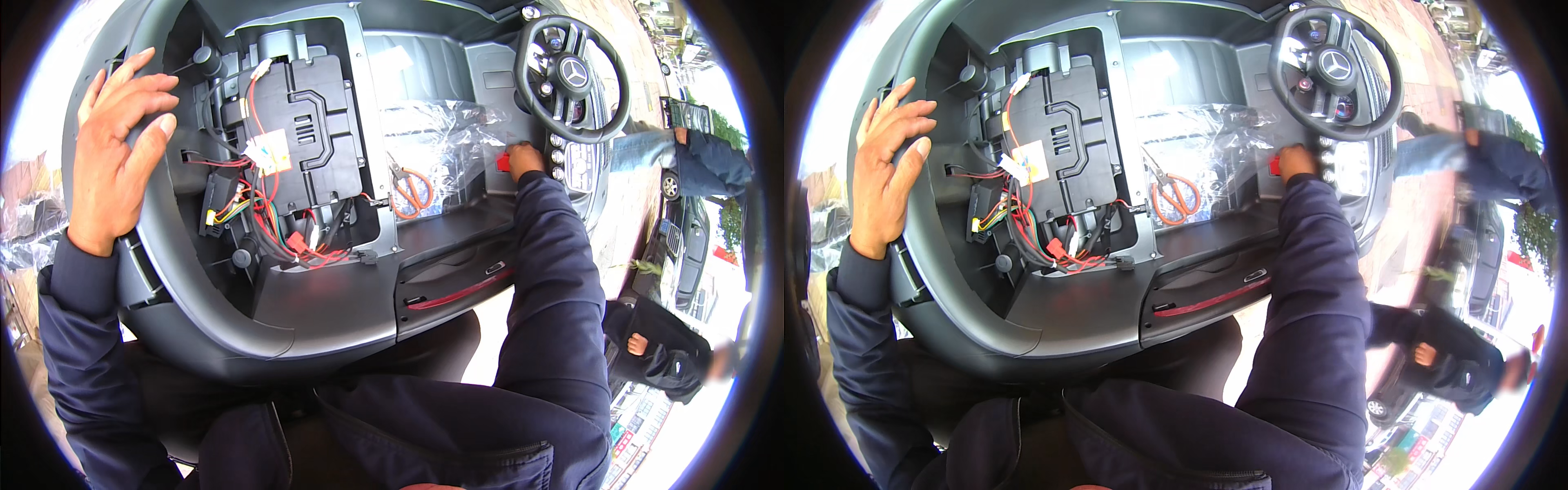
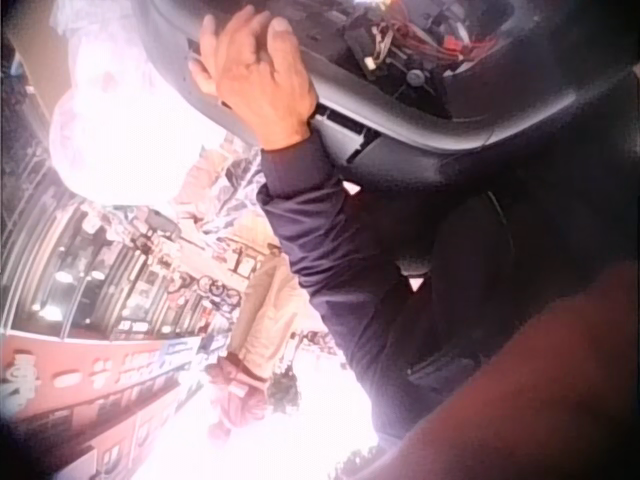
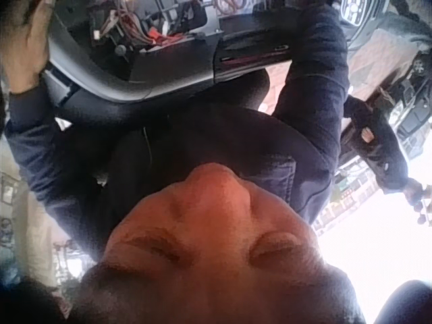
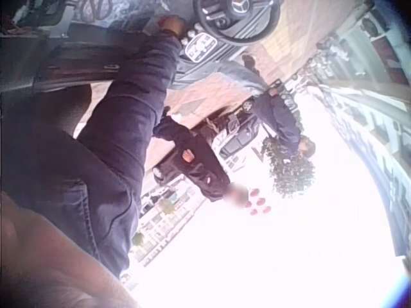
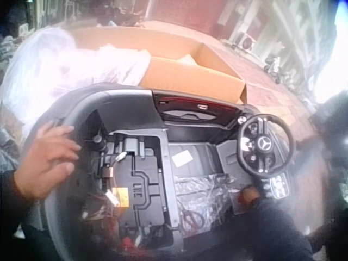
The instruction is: The person assembles a gray toy Mercedes car by attaching a wheel with a lug nut, installing the steering wheel, and handling the seat. The car is placed on a cardboard box on a tiled floor.
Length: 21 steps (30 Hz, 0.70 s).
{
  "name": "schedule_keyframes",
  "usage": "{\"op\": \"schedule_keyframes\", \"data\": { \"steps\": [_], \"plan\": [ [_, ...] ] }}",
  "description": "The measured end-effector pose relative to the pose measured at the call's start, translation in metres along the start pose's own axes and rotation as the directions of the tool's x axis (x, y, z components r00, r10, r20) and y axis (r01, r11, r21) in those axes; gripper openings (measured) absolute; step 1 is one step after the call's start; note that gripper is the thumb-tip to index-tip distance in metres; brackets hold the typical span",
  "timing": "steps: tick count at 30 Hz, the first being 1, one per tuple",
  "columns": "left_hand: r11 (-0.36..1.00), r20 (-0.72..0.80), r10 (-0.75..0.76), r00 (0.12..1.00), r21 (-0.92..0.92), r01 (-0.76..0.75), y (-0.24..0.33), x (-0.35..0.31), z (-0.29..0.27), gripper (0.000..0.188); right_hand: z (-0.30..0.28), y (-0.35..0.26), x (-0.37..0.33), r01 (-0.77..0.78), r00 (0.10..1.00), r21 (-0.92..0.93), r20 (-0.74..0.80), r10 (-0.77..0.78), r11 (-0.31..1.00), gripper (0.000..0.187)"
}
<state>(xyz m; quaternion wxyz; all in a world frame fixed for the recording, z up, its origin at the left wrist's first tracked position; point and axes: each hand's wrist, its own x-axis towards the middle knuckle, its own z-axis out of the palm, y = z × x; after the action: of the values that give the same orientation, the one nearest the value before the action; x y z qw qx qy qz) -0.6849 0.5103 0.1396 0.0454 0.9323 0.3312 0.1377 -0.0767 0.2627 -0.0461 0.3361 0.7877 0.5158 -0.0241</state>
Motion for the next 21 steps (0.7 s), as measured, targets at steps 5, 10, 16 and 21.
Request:
{"op": "schedule_keyframes", "data": {
  "steps": [5,10,16,21],
  "plan": [
    [1.0,-0.007,0.008,1.0,0.015,-0.008,-0.001,0.0,0.0,0.022,0.009,0.004,0.002,-0.03,0.999,0.076,-0.009,0.031,0.997,0.021],
    [1.0,0.0,0.006,1.0,-0.002,-0.006,-0.001,0.001,0.0,0.023,0.015,0.008,0.003,-0.196,0.979,0.316,0.01,0.204,0.928,0.019],
    [1.0,0.0,0.007,1.0,0.002,-0.007,-0.001,0.001,0.0,0.024,0.018,0.008,0.007,-0.238,0.97,0.252,0.014,0.243,0.938,0.018],
    [1.0,0.002,0.007,1.0,0.0,-0.007,-0.001,0.001,0.0,0.024,0.023,0.013,0.011,-0.106,0.994,0.164,0.004,0.107,0.981,0.018]
  ]
}}
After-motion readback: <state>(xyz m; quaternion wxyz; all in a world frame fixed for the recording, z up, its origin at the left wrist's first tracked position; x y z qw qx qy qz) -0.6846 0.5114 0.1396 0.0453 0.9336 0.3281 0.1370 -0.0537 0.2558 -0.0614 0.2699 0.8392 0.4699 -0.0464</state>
